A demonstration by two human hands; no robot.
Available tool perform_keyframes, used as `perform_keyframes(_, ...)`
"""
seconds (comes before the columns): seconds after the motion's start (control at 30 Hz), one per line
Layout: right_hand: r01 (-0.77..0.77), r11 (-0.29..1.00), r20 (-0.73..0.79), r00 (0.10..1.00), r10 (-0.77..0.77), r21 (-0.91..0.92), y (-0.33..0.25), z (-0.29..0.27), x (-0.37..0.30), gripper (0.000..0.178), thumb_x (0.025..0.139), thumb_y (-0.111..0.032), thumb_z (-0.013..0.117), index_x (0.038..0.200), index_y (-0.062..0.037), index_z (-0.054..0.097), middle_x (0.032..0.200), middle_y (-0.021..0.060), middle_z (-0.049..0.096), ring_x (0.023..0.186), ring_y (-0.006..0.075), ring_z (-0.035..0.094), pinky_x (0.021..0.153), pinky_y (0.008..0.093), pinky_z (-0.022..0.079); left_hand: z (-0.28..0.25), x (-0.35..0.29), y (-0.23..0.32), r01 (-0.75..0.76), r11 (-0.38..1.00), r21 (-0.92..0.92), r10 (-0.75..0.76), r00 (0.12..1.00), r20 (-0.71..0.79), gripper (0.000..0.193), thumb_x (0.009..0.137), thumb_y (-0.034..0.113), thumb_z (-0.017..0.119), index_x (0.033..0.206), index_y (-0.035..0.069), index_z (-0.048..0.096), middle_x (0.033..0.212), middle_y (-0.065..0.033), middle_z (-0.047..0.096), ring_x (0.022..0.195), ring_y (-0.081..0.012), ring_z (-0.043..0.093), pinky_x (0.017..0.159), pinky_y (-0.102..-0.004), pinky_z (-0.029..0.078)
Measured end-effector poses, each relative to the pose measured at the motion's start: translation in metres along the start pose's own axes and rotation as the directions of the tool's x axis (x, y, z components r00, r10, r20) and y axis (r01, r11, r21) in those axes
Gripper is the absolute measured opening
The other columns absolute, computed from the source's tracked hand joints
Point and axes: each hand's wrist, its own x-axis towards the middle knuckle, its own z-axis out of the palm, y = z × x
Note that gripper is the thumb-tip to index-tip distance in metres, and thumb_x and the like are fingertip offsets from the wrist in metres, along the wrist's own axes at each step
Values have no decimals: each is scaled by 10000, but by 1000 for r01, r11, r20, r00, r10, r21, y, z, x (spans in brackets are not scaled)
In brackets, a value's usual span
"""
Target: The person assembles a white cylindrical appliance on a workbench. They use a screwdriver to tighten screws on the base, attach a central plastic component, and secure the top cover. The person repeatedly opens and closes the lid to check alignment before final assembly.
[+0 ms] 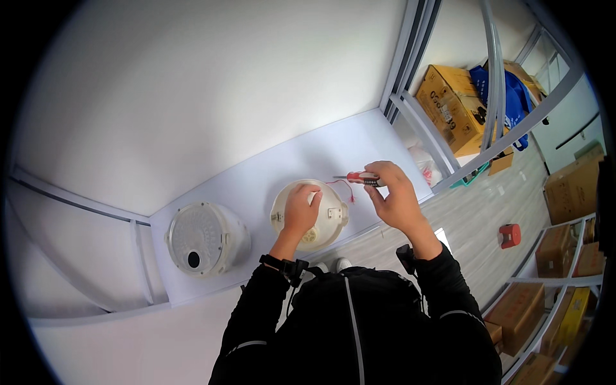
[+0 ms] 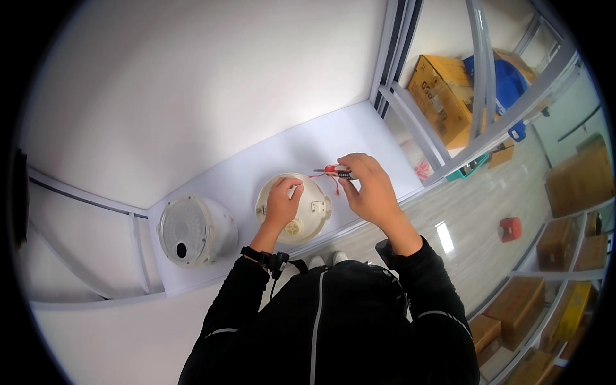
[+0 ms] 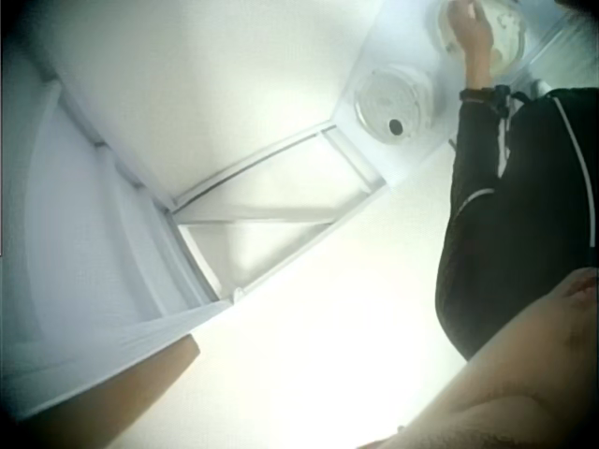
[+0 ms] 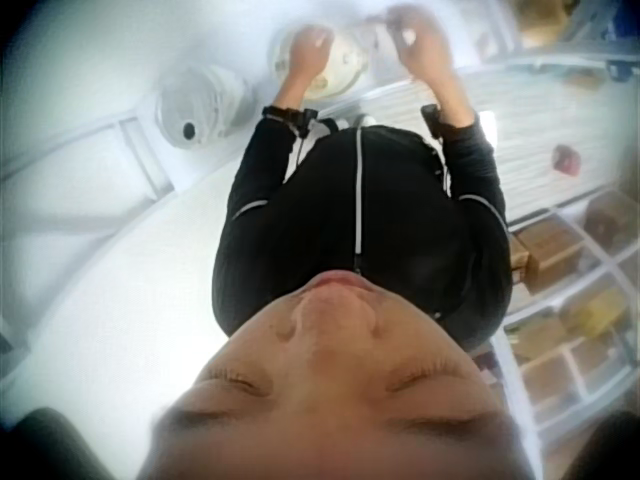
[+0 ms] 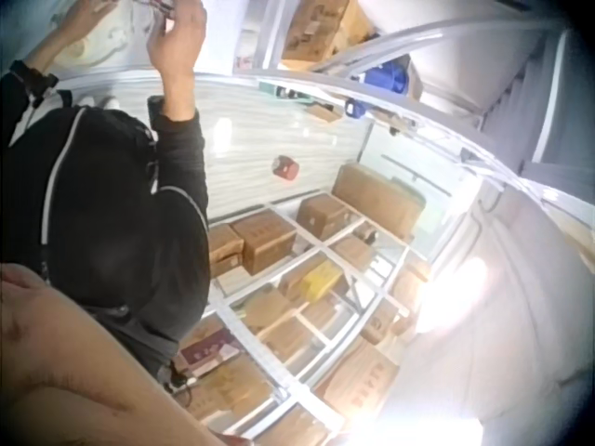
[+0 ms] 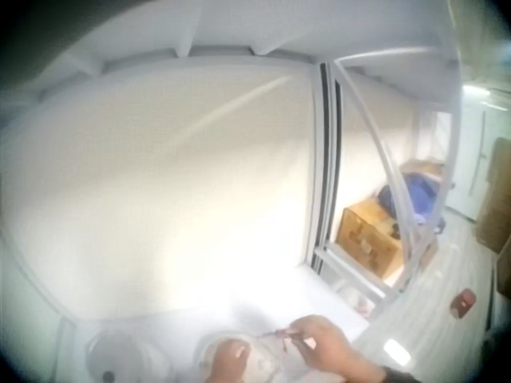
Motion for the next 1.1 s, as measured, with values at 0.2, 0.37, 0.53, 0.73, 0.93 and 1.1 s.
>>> perform_keyframes(0.2,-14,999,-104,994,18,34,5,-8,1,404,800,60,771,1179,-12,652,1142,177,690,1002,381,680,870,420,556,12,-7,49,-202,976,82,195,977,84,117,886,142,753,989,92,734,972,-81,691,938,-308,648,841,-443,503)
perform_keyframes(0.37,-23,1000,-136,990,24,9,15,-19,-8,396,811,65,769,1180,-10,645,1148,180,688,1028,380,677,883,415,552,65,-21,60,-379,849,367,308,921,239,42,841,172,727,861,136,737,893,-30,660,922,-248,621,829,-414,432)
perform_keyframes(0.53,-74,996,-143,987,67,-42,24,-36,-32,399,807,61,780,1177,-12,648,1151,180,688,1043,384,673,899,419,546,108,-16,51,-370,779,507,252,924,288,105,834,131,651,782,135,742,910,-29,668,953,-241,604,843,-419,395)
perform_keyframes(0.73,-125,986,-155,982,107,-110,28,-56,-52,405,802,58,790,1174,-22,653,1161,169,692,1036,366,686,876,407,564,122,-3,42,-321,749,579,133,930,343,118,835,132,649,809,137,763,955,-25,670,1017,-245,587,883,-469,361)
perform_keyframes(0.93,-163,985,-159,976,152,-63,31,-63,-62,403,804,47,798,1173,-23,651,1152,171,686,998,353,691,848,399,571,116,8,47,-280,801,529,114,939,324,112,848,150,699,935,150,768,1013,-24,665,1064,-251,590,921,-466,368)
perform_keyframes(1.1,-131,989,-180,977,116,-75,41,-65,-61,400,807,41,802,1173,-16,651,1141,170,687,970,346,694,825,390,569,80,11,43,-275,925,263,269,961,56,137,862,134,713,996,131,742,1031,-39,664,1016,-289,602,902,-455,431)
